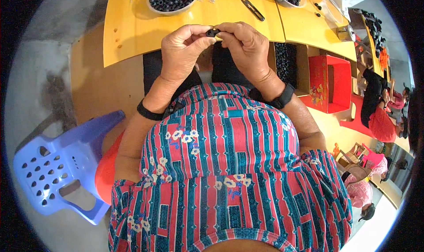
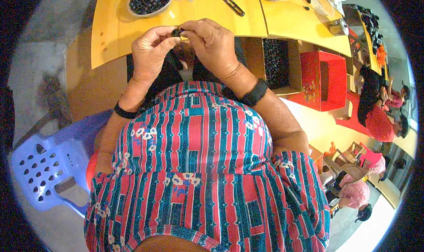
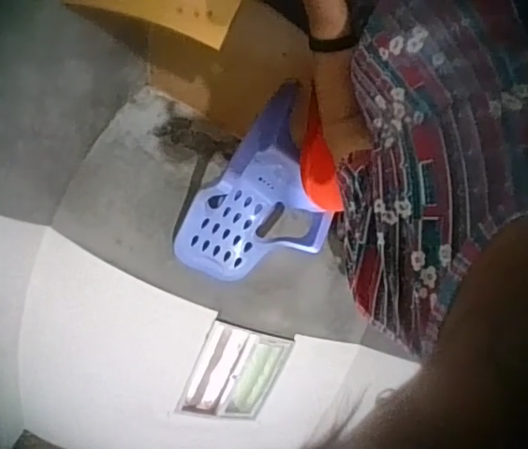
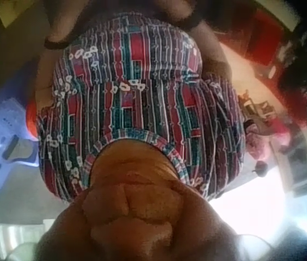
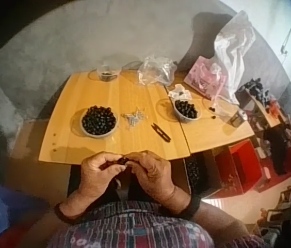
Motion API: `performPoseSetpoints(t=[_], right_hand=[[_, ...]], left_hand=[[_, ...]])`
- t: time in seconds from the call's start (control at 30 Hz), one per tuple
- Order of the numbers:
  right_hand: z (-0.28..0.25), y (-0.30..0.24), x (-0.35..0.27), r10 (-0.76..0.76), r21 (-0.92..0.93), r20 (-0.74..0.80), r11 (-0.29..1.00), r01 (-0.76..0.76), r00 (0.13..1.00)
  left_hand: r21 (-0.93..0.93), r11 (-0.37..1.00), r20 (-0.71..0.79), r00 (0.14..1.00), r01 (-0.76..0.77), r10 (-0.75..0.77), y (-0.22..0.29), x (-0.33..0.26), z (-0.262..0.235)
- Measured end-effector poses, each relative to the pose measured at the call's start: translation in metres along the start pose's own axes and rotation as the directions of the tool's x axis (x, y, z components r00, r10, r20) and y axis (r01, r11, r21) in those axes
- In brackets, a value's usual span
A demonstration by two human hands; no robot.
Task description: The person assembles decorative butterfly pieces onto circular plastic bases by hand.
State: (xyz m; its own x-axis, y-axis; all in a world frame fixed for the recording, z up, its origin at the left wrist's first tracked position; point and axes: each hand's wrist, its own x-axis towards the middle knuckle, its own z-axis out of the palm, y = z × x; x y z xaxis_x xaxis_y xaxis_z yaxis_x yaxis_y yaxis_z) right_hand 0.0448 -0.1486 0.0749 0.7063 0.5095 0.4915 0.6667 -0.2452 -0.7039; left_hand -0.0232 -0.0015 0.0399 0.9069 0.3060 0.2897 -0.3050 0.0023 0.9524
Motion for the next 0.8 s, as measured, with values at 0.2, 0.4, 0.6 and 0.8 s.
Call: performPoseSetpoints(t=[0.2,0.4,0.6,0.8], right_hand=[[0.001,0.001,0.0,-0.068,-0.065,-0.023,0.996,0.066,0.997],[0.009,0.001,-0.003,0.172,0.318,-0.042,0.936,-0.15,0.984],[0.006,0.0,-0.001,0.055,0.13,-0.073,0.991,-0.045,0.996],[0.012,0.0,-0.006,0.214,0.387,-0.056,0.905,-0.177,0.975]], left_hand=[[0.003,1.0,-0.004,1.0,0.018,-0.018,0.005,-0.001,0.003],[-0.014,0.999,-0.06,0.998,-0.033,0.032,0.001,0.001,0.006],[-0.004,0.999,-0.077,0.997,-0.034,0.033,-0.001,0.001,0.007],[-0.113,0.993,-0.103,0.995,-0.019,0.007,-0.003,-0.001,0.009]])
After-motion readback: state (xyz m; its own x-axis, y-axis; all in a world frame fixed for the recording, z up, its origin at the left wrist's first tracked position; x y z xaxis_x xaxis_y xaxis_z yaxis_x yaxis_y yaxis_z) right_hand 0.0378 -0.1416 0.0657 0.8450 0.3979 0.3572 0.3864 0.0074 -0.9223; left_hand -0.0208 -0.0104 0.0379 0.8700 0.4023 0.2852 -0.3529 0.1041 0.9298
